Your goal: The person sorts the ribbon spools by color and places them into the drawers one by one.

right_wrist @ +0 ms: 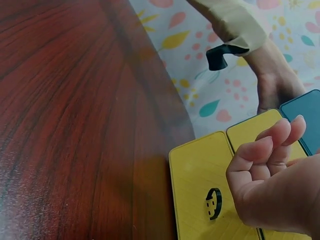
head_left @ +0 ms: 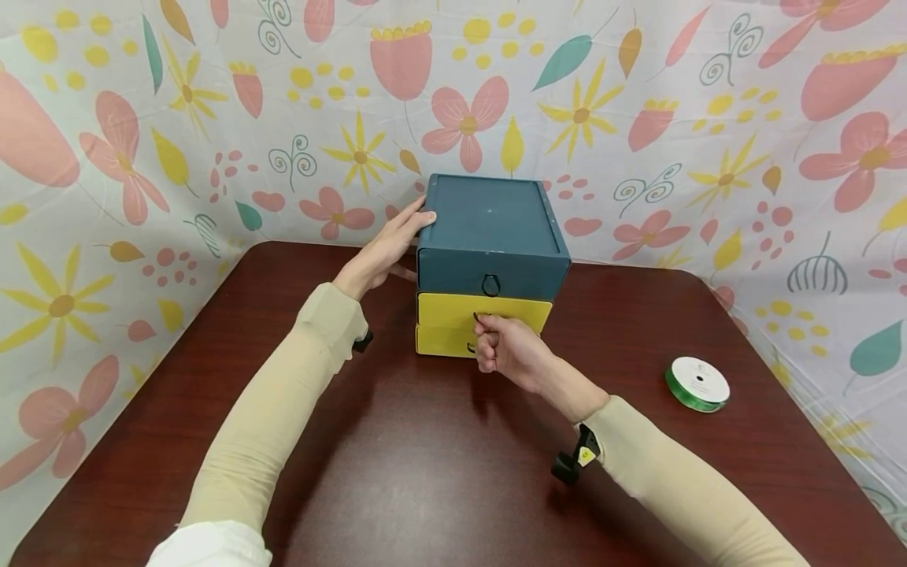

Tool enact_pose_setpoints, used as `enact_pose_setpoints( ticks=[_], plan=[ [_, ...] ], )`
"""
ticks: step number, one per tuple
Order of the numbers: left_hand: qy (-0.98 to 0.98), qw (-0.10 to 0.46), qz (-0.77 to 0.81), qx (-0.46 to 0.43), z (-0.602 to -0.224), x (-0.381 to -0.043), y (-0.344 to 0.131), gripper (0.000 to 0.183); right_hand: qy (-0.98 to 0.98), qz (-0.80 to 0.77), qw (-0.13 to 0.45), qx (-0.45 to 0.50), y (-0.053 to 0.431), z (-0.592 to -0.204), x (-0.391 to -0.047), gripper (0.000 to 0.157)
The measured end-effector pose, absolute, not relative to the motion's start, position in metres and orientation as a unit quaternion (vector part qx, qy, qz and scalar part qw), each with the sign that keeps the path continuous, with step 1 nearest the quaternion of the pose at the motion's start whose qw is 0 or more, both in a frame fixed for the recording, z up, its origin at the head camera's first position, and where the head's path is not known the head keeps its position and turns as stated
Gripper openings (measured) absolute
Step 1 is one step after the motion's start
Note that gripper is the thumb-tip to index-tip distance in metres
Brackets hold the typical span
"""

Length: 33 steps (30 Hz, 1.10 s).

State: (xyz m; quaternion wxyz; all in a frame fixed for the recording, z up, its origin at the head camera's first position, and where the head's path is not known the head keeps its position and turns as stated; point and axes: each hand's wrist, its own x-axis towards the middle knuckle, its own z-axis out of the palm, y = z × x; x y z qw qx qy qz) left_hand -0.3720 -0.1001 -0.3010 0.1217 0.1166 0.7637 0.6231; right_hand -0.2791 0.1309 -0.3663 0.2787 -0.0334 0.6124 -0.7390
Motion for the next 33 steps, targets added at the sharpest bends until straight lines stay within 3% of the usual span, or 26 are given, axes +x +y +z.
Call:
enact_pose_setpoints(
  ticks=[12, 21, 33],
  plan=[
    [0.759, 0.123, 0.629, 0.116, -0.299, -0.371, -0.101, 0.066, 0.648, -0.707, 0.283, -0.031, 0.144, -0.366, -0.269, 0.024],
    [0.757, 0.125, 0.631, 0.116, -0.301, -0.371, -0.1, 0.066, 0.665, -0.689, 0.288, 0.031, 0.155, -0.385, -0.269, 0.019],
    [0.758, 0.123, 0.63, 0.119, -0.302, -0.371, -0.1, 0.065, 0.659, -0.68, 0.316, 0.059, 0.143, -0.406, -0.275, 0.037]
  ],
)
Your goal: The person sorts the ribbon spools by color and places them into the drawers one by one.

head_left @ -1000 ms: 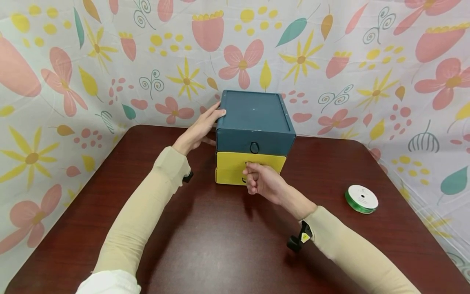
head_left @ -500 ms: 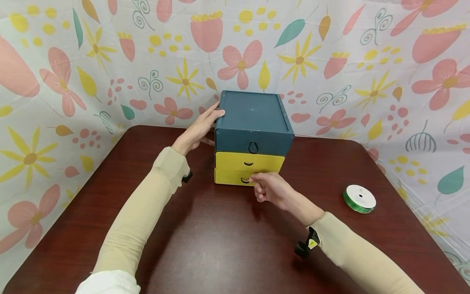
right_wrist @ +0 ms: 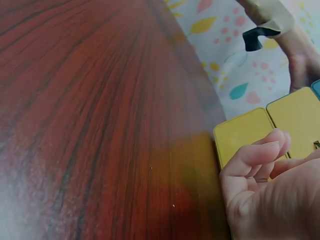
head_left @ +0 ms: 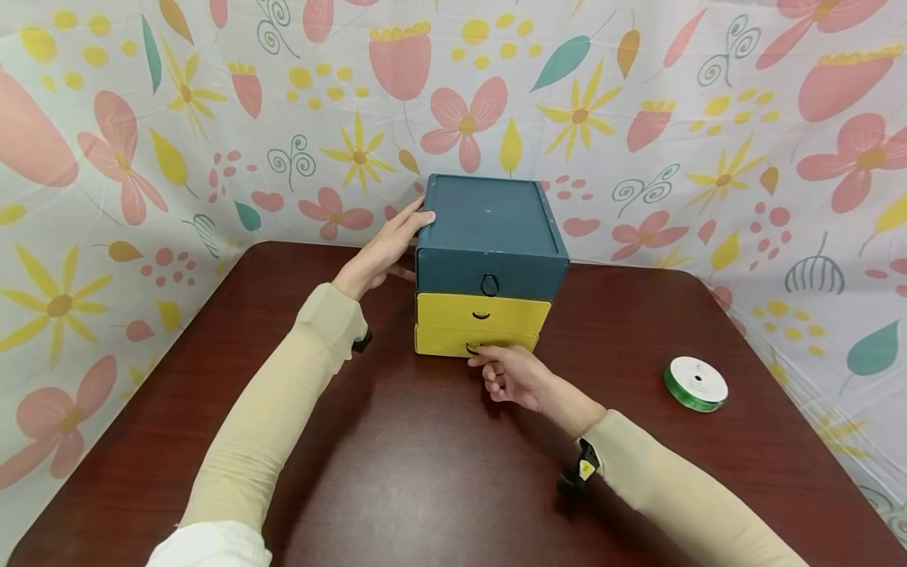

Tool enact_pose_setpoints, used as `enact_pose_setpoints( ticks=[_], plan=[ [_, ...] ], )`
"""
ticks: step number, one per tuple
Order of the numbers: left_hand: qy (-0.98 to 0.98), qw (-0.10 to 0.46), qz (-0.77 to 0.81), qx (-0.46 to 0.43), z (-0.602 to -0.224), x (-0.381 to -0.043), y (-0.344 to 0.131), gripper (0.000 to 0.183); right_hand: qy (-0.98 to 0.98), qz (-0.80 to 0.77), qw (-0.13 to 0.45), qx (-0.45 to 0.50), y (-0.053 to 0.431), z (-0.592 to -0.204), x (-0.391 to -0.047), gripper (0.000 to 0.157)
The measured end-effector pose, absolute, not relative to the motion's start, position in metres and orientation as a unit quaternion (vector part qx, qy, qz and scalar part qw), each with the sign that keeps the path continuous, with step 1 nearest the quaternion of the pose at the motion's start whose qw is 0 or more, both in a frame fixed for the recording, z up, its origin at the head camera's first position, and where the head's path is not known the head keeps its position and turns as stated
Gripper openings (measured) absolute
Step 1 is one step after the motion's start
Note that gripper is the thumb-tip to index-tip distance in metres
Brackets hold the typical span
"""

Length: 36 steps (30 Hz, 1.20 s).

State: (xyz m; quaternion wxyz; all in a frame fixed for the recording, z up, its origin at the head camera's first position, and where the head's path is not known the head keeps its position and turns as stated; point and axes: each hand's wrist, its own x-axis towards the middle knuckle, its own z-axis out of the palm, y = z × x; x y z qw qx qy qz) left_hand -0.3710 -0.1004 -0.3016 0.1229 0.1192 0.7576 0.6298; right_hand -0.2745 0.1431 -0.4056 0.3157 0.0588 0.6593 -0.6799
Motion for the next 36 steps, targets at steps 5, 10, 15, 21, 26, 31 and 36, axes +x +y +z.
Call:
enact_pose_setpoints(
  ticks=[5, 10, 15, 21, 26, 31, 36],
  plan=[
    [0.76, 0.122, 0.628, 0.117, -0.3009, -0.3711, -0.0998, 0.065, 0.645, -0.693, 0.316, 0.061, 0.1419, -0.407, -0.2773, 0.038],
    [0.762, 0.123, 0.626, 0.112, -0.3009, -0.371, -0.0997, 0.066, 0.649, -0.69, 0.317, 0.055, 0.1415, -0.4076, -0.2771, 0.036],
    [0.761, 0.124, 0.627, 0.112, -0.3008, -0.3712, -0.0996, 0.067, 0.655, -0.686, 0.314, 0.052, 0.1416, -0.4082, -0.2762, 0.036],
    [0.759, 0.124, 0.629, 0.116, -0.3008, -0.3709, -0.0991, 0.068, 0.658, -0.684, 0.309, 0.056, 0.142, -0.4075, -0.2752, 0.037],
    [0.763, 0.12, 0.624, 0.116, -0.3015, -0.3717, -0.0998, 0.066, 0.659, -0.685, 0.304, 0.06, 0.1411, -0.4076, -0.2741, 0.036],
    [0.761, 0.121, 0.626, 0.117, -0.3017, -0.3725, -0.0998, 0.067, 0.661, -0.683, 0.302, 0.068, 0.1407, -0.4081, -0.2714, 0.036],
    [0.759, 0.121, 0.628, 0.118, -0.302, -0.3716, -0.1, 0.067, 0.663, -0.681, 0.302, 0.067, 0.1405, -0.4092, -0.2686, 0.036]
  ],
)
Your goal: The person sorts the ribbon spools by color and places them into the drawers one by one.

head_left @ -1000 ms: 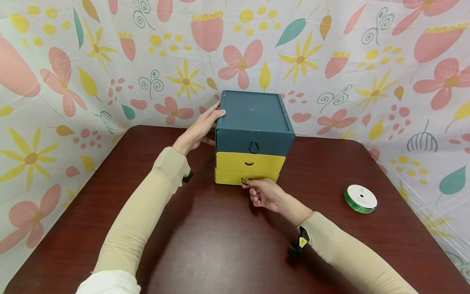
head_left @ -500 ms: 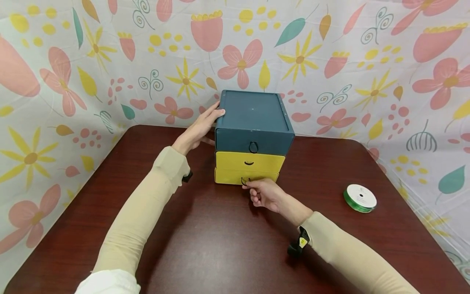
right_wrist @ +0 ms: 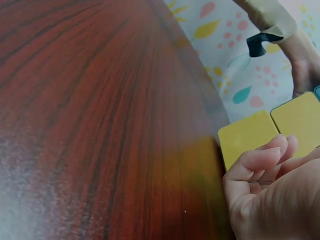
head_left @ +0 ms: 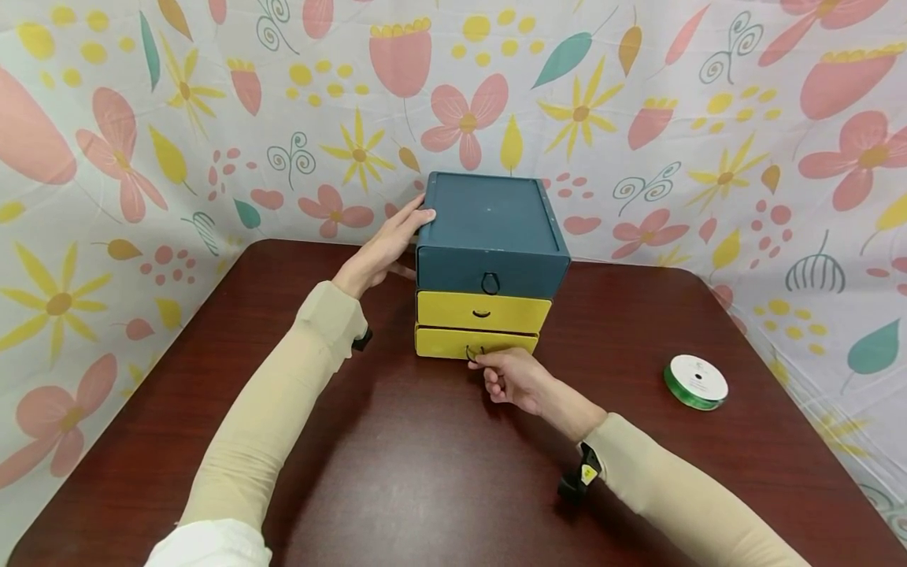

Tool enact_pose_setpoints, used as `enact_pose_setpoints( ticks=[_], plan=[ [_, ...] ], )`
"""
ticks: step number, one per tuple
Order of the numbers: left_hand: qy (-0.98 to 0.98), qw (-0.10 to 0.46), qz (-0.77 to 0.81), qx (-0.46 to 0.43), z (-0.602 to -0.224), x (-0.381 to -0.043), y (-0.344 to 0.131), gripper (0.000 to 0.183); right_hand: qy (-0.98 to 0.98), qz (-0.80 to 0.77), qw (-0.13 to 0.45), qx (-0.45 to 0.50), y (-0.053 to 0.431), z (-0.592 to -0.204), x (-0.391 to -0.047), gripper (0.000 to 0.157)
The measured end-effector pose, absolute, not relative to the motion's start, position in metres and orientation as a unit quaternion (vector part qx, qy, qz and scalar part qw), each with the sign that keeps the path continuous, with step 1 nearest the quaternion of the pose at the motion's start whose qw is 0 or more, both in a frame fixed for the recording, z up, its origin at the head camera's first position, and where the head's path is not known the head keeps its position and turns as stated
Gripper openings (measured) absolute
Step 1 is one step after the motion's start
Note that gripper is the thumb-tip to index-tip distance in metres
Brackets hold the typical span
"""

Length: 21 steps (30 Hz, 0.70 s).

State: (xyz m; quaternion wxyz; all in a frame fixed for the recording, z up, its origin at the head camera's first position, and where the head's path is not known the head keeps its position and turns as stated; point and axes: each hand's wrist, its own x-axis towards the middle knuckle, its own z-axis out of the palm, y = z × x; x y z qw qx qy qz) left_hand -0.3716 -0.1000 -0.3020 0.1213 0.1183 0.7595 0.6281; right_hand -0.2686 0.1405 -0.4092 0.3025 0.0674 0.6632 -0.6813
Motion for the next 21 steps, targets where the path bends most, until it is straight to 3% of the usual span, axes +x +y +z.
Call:
enact_pose_setpoints(
  ticks=[21],
  plan=[
    [0.76, 0.122, 0.628, 0.116, -0.301, -0.371, -0.1, 0.066, 0.669, -0.671, 0.313, 0.057, 0.144, -0.41, -0.248, 0.032]
  ],
)
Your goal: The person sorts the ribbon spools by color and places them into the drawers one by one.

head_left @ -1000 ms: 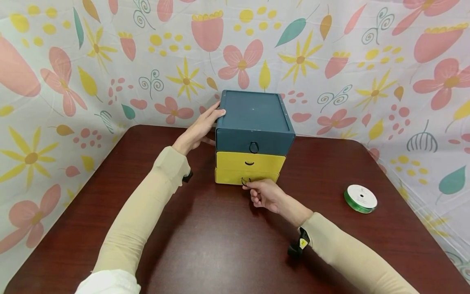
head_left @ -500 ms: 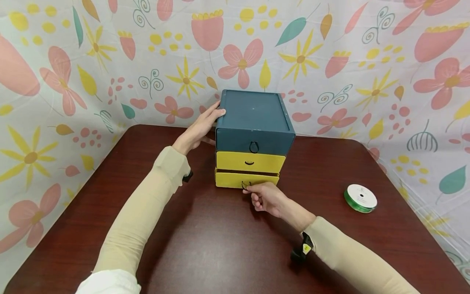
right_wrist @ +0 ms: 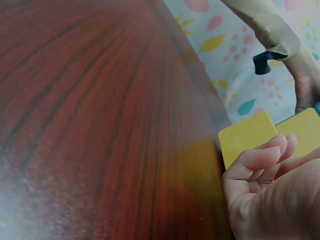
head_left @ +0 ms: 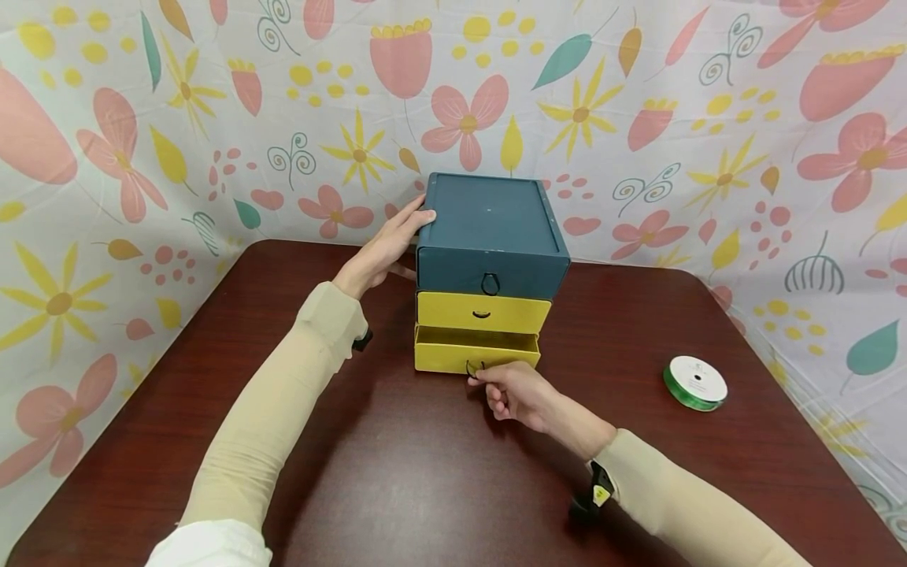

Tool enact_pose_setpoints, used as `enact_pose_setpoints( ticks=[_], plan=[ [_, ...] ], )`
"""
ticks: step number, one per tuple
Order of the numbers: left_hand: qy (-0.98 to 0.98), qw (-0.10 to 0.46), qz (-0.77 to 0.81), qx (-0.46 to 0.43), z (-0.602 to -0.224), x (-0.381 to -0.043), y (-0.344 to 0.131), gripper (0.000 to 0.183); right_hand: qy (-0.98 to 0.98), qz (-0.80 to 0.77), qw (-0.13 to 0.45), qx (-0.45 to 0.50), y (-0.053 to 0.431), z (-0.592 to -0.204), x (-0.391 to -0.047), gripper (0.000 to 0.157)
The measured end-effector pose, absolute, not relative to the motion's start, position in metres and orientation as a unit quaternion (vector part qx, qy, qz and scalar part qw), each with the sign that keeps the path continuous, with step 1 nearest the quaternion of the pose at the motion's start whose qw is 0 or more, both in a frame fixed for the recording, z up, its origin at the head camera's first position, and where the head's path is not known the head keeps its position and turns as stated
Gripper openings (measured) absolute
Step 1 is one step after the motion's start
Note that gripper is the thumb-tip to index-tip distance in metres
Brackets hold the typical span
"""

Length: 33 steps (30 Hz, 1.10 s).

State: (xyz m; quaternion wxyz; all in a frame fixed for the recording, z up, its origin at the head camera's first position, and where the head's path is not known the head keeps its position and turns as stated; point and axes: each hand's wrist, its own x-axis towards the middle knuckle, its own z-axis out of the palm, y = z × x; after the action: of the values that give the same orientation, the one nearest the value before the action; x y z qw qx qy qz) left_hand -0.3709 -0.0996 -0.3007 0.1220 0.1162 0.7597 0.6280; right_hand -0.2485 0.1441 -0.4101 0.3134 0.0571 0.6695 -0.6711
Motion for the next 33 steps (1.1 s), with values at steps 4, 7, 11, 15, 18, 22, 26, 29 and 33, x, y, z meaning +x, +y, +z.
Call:
enact_pose_setpoints(
  ticks=[4, 7, 11, 15, 18, 22, 26, 29, 33],
  plan=[
    [0.757, 0.123, 0.631, 0.116, -0.301, -0.371, -0.099, 0.065, 0.673, -0.667, 0.315, 0.055, 0.144, -0.41, -0.244, 0.03],
    [0.757, 0.124, 0.631, 0.117, -0.301, -0.371, -0.099, 0.065, 0.675, -0.664, 0.318, 0.049, 0.144, -0.411, -0.24, 0.03],
    [0.757, 0.123, 0.632, 0.116, -0.301, -0.37, -0.099, 0.065, 0.673, -0.664, 0.323, 0.042, 0.145, -0.411, -0.236, 0.028],
    [0.757, 0.122, 0.631, 0.115, -0.3, -0.37, -0.1, 0.065, 0.67, -0.665, 0.326, 0.041, 0.145, -0.41, -0.233, 0.028],
    [0.757, 0.122, 0.631, 0.115, -0.3, -0.371, -0.1, 0.065, 0.671, -0.664, 0.327, 0.044, 0.145, -0.41, -0.231, 0.028],
    [0.756, 0.123, 0.632, 0.114, -0.3, -0.371, -0.1, 0.065, 0.672, -0.662, 0.329, 0.045, 0.145, -0.409, -0.228, 0.027],
    [0.756, 0.124, 0.633, 0.115, -0.301, -0.372, -0.1, 0.066, 0.671, -0.662, 0.331, 0.041, 0.145, -0.409, -0.225, 0.026],
    [0.756, 0.123, 0.632, 0.117, -0.301, -0.371, -0.099, 0.066, 0.671, -0.662, 0.332, 0.041, 0.146, -0.409, -0.222, 0.025],
    [0.757, 0.124, 0.631, 0.114, -0.3, -0.371, -0.099, 0.067, 0.668, -0.662, 0.337, 0.041, 0.147, -0.408, -0.219, 0.025]
  ],
)
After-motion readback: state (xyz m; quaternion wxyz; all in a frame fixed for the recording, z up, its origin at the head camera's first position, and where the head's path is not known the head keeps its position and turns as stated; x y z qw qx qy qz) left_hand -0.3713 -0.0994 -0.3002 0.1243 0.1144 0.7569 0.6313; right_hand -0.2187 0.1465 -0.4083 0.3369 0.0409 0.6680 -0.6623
